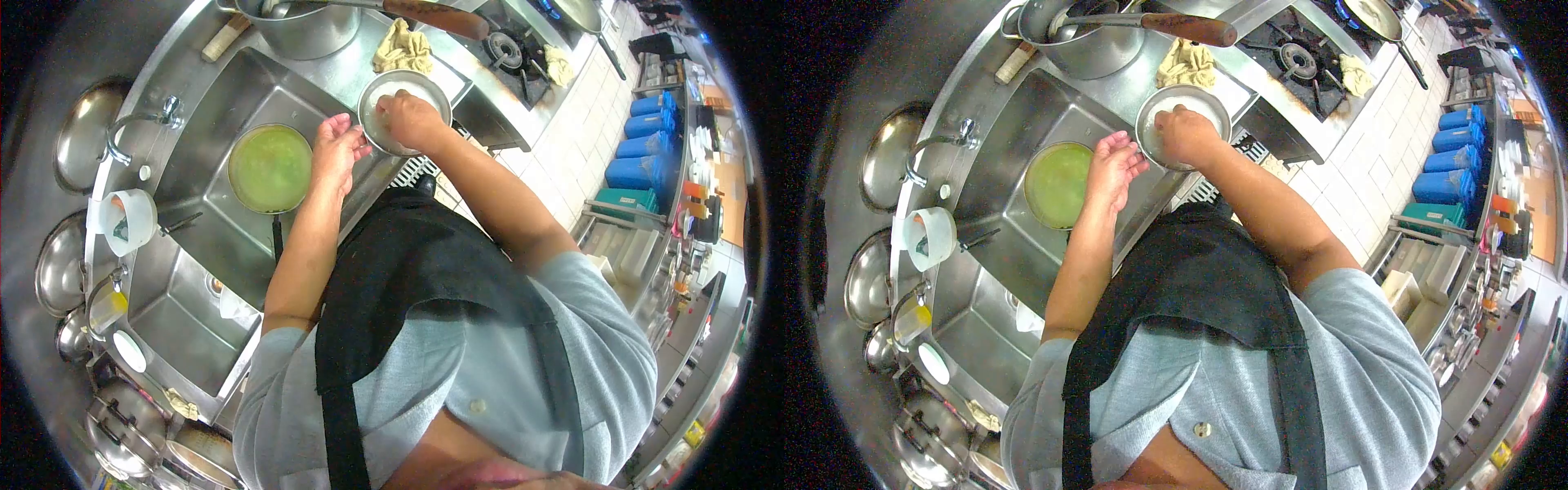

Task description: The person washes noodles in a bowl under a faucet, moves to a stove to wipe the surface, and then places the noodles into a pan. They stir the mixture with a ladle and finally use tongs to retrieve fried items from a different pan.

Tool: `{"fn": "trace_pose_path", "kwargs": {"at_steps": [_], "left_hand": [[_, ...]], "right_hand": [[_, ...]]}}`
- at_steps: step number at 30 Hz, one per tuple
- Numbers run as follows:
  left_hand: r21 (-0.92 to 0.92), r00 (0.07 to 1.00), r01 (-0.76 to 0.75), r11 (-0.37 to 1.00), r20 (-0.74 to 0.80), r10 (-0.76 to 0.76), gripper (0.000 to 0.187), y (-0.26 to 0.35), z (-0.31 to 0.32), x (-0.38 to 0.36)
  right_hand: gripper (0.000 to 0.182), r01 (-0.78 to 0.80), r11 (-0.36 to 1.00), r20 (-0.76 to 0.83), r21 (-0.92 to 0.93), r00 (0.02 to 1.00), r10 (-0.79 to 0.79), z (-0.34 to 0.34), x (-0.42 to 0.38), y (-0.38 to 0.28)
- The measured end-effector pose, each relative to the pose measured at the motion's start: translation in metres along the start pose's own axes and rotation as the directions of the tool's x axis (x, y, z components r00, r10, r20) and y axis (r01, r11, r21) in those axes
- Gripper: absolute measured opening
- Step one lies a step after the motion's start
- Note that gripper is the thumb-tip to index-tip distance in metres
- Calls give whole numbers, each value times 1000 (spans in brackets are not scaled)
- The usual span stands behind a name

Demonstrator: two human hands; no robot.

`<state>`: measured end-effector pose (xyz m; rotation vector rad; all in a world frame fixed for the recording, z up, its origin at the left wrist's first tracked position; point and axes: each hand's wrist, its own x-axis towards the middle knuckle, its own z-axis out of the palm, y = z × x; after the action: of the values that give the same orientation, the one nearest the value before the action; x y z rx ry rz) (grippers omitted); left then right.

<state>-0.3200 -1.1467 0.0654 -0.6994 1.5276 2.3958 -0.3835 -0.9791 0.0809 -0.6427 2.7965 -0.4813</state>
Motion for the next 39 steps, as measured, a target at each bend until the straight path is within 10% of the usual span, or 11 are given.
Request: {"fn": "trace_pose_path", "kwargs": {"at_steps": [12, 21, 39], "left_hand": [[139, 987, 90, 986, 120, -107, 30, -17, -1, 14], [183, 991, 86, 979, 85, -103, 28, -13, -9, 14], [31, 943, 11, 999, -334, 0, 32, 6, -197, 33]], "right_hand": [[32, -134, 991, -51, 9, 990, 134, -66, -5, -2], [52, 46, 988, 81, -148, 996, -34, -1, -7, 14], [46, -98, 995, 48, 10, 994, 97, -74, -15, -12]]}}
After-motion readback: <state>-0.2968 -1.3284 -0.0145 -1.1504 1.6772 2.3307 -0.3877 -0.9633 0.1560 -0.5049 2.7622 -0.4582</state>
